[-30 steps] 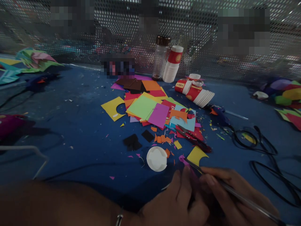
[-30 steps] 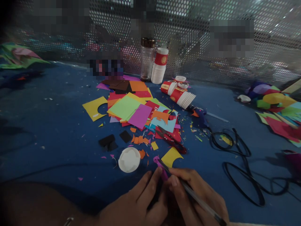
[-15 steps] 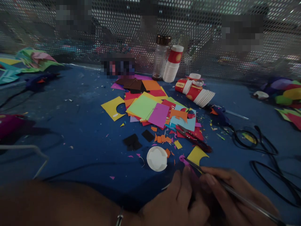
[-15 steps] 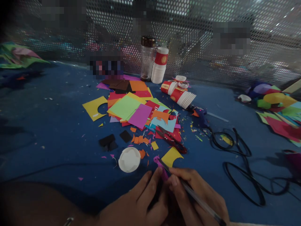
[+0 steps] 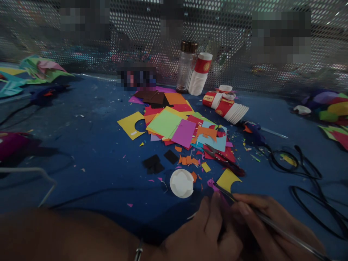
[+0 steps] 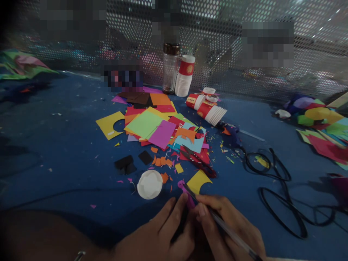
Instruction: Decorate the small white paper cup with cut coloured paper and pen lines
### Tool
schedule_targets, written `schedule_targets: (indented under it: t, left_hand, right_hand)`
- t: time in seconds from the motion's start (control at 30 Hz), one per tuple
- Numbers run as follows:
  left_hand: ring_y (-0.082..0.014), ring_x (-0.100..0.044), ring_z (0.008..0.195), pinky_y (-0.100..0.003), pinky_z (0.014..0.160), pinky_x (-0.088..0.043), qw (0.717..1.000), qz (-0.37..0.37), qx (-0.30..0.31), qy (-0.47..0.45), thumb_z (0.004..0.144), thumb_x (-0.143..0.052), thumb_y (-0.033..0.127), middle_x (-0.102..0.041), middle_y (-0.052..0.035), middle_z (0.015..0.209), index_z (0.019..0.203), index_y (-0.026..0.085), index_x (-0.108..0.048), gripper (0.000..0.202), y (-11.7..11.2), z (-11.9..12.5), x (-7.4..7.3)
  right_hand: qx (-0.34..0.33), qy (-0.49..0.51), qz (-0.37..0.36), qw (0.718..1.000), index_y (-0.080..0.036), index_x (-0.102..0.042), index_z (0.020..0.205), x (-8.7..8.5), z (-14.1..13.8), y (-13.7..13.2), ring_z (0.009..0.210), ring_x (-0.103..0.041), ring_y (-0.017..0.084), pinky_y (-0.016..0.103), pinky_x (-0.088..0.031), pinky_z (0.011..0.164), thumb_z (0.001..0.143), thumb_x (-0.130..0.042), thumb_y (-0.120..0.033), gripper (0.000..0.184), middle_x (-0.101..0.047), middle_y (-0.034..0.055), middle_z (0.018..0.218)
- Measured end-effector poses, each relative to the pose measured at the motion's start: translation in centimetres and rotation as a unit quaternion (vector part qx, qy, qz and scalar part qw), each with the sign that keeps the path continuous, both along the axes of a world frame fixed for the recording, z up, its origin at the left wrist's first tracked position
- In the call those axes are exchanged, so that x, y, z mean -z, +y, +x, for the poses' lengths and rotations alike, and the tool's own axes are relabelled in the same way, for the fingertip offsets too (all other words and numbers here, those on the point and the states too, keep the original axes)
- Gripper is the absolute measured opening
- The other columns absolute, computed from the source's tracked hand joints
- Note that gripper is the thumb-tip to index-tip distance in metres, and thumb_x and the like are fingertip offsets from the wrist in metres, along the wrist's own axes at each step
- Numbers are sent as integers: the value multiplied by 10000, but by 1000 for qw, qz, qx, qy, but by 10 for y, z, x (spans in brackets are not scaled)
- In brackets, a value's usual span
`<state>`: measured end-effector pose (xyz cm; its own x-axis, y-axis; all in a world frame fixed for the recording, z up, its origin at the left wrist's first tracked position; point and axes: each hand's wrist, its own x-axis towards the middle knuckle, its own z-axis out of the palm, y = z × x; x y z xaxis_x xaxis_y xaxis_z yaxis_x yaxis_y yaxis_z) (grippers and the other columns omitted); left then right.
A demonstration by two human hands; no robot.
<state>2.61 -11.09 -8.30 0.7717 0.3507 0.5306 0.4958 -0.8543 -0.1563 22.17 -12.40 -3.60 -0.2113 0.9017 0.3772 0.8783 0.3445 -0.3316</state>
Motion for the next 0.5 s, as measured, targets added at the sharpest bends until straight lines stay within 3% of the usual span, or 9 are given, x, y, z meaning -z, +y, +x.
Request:
schedule_targets:
  t: [0.17, 0.37, 0.5]
  left_hand:
    - [-253, -726, 1162, -328, 989, -528, 1000, -1, -20, -12, 1080, -394, 297, -779, -74, 1211, 1252, 138, -711, 394, -1, 1, -3]
    - [-282, -742, 1141, -321, 883, -558, 999, -14, -48, -19, 1085, -364, 358, -769, -161, 1216, 1420, 88, -595, 489, -7, 3, 7]
    - [-277, -728, 1169, -329, 920, -553, 1000, -11, -18, -12, 1082, -372, 322, -775, -109, 1225, 1311, 122, -681, 434, -4, 1, 5]
  right_hand:
    - [16, 0, 2, 1000, -261, -727, 963, 1, 1, -1, 648, -780, 159, 198, -622, 616, 1018, -514, -351, 238, -813, -3, 826]
    - [4, -22, 9, 1000, -267, -744, 985, 5, 2, 0, 657, -780, 169, 217, -622, 591, 1017, -502, -358, 261, -818, 6, 862]
    - [-8, -14, 5, 1000, -272, -721, 1022, 3, 3, -1, 644, -777, 148, 196, -625, 638, 1017, -498, -311, 227, -816, -17, 855]
